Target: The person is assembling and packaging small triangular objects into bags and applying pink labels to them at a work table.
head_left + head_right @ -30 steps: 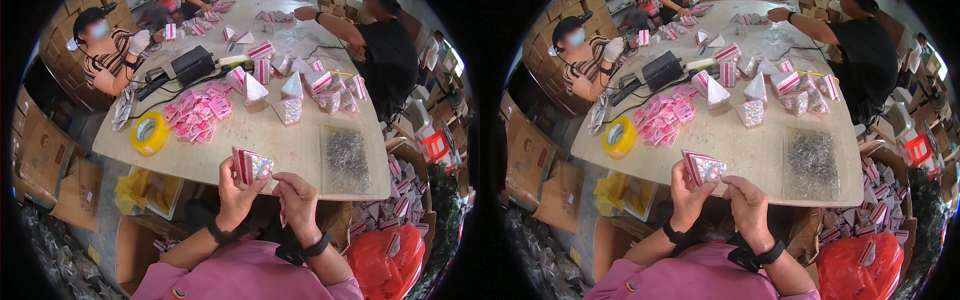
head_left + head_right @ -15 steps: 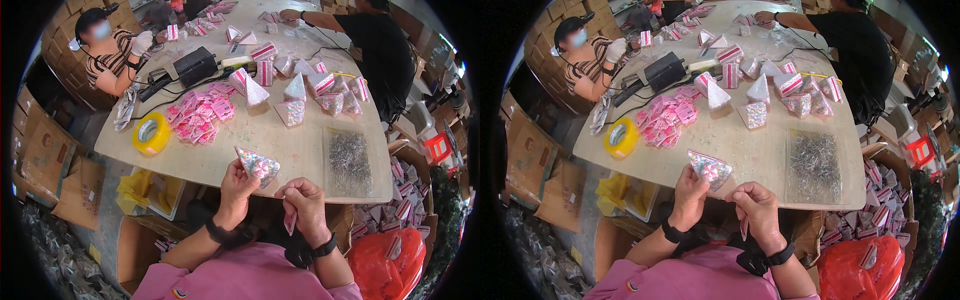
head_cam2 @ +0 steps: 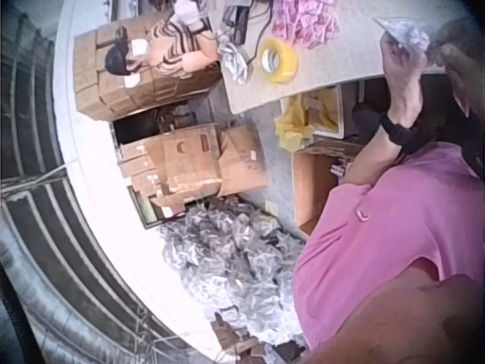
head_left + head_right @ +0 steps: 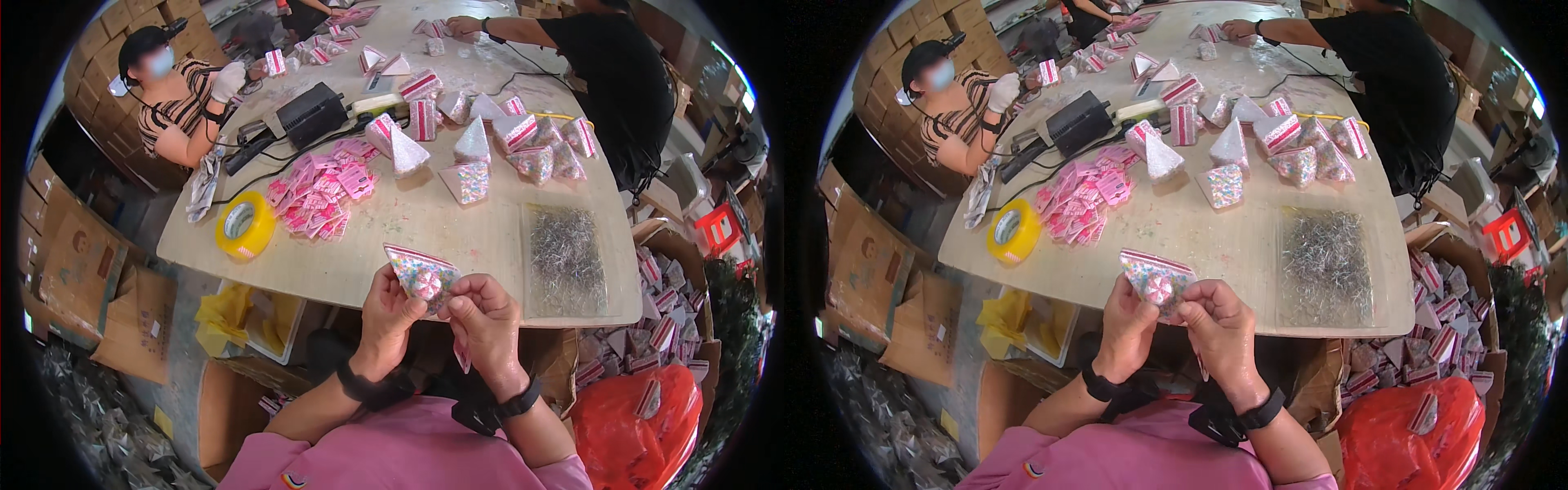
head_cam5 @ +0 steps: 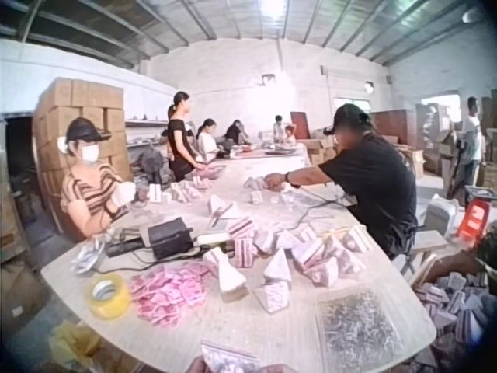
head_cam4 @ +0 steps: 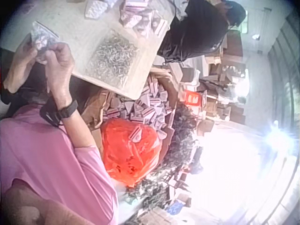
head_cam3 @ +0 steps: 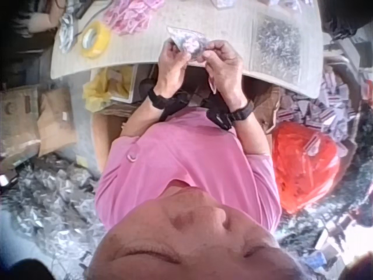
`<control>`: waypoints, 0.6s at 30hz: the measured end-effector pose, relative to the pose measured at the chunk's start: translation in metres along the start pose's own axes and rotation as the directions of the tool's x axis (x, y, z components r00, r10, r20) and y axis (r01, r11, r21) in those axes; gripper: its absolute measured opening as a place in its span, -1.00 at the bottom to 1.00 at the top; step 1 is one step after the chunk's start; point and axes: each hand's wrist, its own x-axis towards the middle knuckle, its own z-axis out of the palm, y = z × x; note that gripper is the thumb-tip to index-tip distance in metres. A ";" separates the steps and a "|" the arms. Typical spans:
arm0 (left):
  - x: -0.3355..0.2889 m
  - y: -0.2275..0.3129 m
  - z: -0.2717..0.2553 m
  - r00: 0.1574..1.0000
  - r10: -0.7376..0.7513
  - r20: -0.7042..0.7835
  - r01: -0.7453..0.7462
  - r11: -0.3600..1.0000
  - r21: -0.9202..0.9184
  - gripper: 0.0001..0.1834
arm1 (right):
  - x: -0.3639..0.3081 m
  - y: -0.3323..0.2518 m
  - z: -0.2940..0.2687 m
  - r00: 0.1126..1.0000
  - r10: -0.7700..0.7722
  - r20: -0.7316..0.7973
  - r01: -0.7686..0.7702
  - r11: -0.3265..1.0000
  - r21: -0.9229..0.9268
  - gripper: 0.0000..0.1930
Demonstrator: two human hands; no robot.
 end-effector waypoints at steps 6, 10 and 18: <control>0.007 -0.005 -0.007 0.998 0.010 -0.067 -0.003 0.994 0.110 -0.15 | -0.002 -0.006 0.000 0.994 0.083 -0.077 -0.095 0.981 -0.170 -0.87; 0.030 -0.008 -0.011 0.992 0.087 -0.093 -0.065 0.973 0.221 -0.24 | -0.001 0.000 -0.011 0.990 0.142 -0.016 -0.141 0.989 0.038 -0.86; 0.059 -0.013 -0.049 0.935 0.352 -0.051 -0.096 0.387 0.917 -0.39 | -0.002 0.000 -0.018 0.995 0.098 -0.014 -0.098 0.995 -0.012 -0.87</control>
